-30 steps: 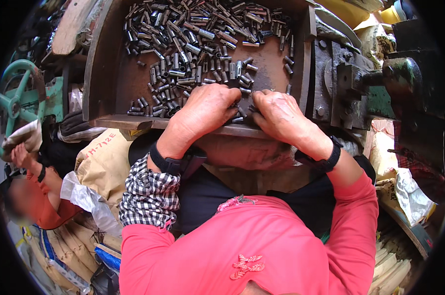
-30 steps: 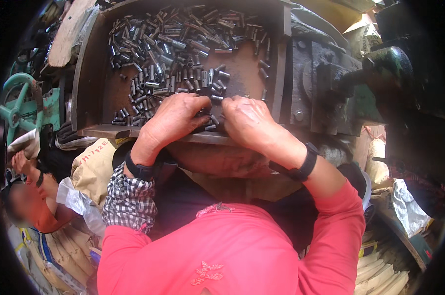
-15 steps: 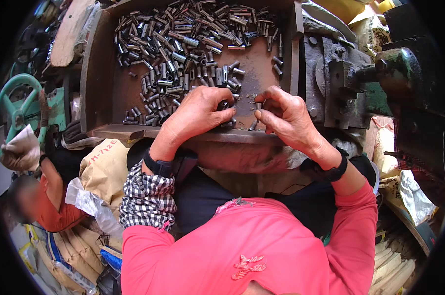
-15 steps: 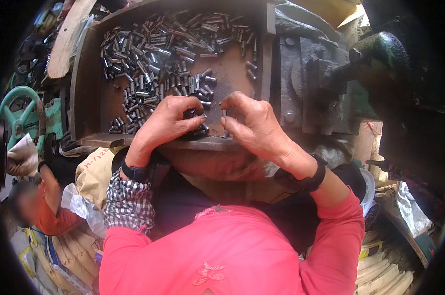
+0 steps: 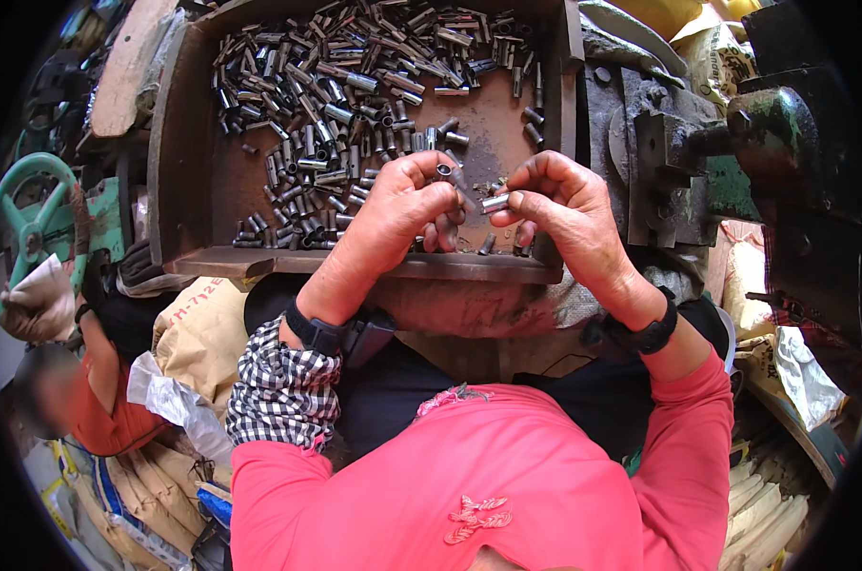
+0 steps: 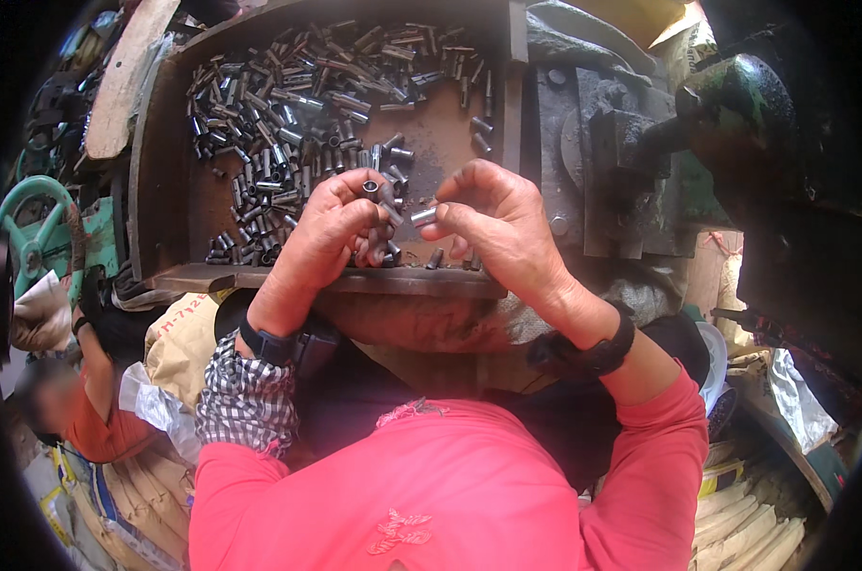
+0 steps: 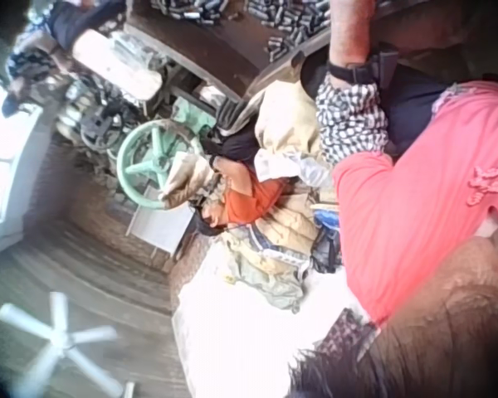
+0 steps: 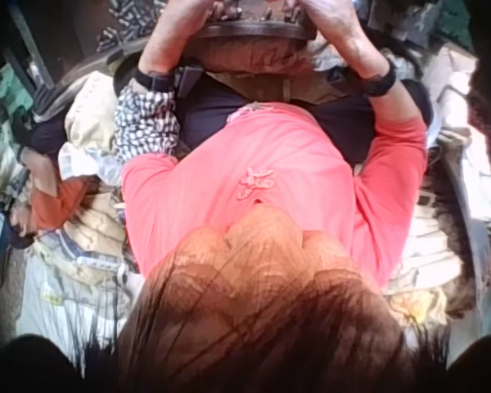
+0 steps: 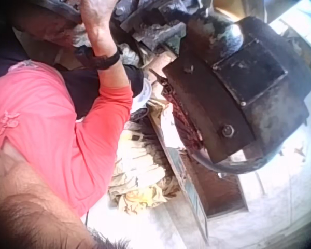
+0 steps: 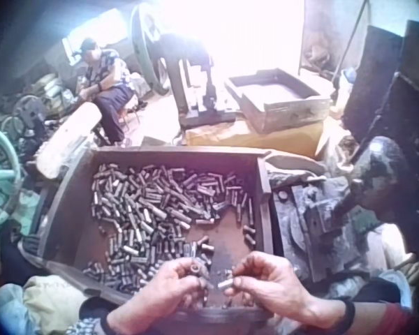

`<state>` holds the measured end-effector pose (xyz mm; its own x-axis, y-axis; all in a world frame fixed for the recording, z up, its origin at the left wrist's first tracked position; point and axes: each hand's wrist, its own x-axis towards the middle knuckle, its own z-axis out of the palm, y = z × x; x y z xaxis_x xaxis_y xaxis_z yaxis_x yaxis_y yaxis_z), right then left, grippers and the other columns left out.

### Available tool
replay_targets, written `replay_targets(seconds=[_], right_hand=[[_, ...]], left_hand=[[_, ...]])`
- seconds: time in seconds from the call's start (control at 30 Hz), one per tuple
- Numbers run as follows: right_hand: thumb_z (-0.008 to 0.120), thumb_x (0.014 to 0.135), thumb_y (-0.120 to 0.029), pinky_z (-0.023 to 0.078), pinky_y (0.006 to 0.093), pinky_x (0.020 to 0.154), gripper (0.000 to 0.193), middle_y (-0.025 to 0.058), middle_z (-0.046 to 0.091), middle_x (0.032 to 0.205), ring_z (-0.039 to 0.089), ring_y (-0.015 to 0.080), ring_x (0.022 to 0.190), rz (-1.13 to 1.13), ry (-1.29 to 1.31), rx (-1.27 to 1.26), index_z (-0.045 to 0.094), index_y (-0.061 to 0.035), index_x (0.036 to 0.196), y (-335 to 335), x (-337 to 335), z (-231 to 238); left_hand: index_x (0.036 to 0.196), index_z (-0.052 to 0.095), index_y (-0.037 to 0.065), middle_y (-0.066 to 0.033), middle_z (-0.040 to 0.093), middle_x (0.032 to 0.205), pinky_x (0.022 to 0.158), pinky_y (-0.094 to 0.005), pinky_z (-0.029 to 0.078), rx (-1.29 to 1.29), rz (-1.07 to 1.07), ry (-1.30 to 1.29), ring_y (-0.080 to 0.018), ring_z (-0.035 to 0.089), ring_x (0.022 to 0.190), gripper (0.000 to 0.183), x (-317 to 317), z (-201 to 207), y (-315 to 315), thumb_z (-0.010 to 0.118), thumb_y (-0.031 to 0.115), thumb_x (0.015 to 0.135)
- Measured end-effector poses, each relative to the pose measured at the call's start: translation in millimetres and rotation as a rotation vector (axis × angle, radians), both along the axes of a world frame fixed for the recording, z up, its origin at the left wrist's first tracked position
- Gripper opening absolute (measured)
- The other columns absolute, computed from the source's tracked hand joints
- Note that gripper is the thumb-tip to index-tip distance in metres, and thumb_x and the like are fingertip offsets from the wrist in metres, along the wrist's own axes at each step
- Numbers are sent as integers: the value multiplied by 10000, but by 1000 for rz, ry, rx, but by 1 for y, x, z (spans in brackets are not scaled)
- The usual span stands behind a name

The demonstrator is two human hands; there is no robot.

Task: The recorder is picking up metal pieces and inserting them into a punch press machine for processing.

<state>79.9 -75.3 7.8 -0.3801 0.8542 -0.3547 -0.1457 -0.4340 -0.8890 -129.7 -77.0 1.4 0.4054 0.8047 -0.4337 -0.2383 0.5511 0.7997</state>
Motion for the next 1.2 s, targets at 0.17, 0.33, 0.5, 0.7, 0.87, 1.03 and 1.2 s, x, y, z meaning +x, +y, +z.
replay_targets(seconds=[0.17,0.33,0.5,0.7,0.87,1.03,1.2], right_hand=[[593,830,-7,508,228,569,125,90,612,861,657,152,789,-47,77,-2,549,32,940,0,1,-1],[603,835,-26,515,235,585,141,93,618,863,654,156,819,-21,82,58,547,40,947,-1,0,-4],[602,869,-100,506,213,529,169,96,625,839,661,147,723,-9,34,28,543,31,958,0,2,-1],[585,891,-148,474,200,461,183,94,630,799,648,130,624,-15,-6,4,535,20,944,-2,2,1],[583,895,-159,451,193,442,187,82,630,774,625,109,568,-13,-77,67,531,9,960,-5,0,4],[587,893,-148,442,188,436,184,64,624,735,604,88,540,-54,-54,147,537,13,964,-7,-3,1],[588,893,-153,426,191,408,179,74,622,703,595,81,522,-122,-132,171,556,21,919,-5,-2,3]], left_hand=[[935,551,4,-56,585,713,465,-196,484,21,54,8,-94,560,509,125,5,1,-1,493,64,841],[976,559,-7,-61,583,712,495,-199,503,30,37,7,-98,571,532,153,7,0,-1,476,51,861],[1001,557,12,-69,590,714,446,-182,460,-44,86,-36,-96,563,511,152,8,0,-1,540,96,875],[1007,557,21,-79,592,704,402,-179,423,-55,82,-81,-96,540,467,148,10,-1,-1,546,105,886],[992,560,25,-62,604,689,376,-184,409,-88,95,-157,-96,557,462,134,8,-6,0,541,122,901],[988,557,27,-66,605,687,360,-184,387,-114,159,-188,-98,535,437,125,11,-4,0,546,116,901],[1015,558,22,-72,604,703,366,-157,376,-97,190,-132,-73,504,434,148,12,-4,2,542,112,898]])
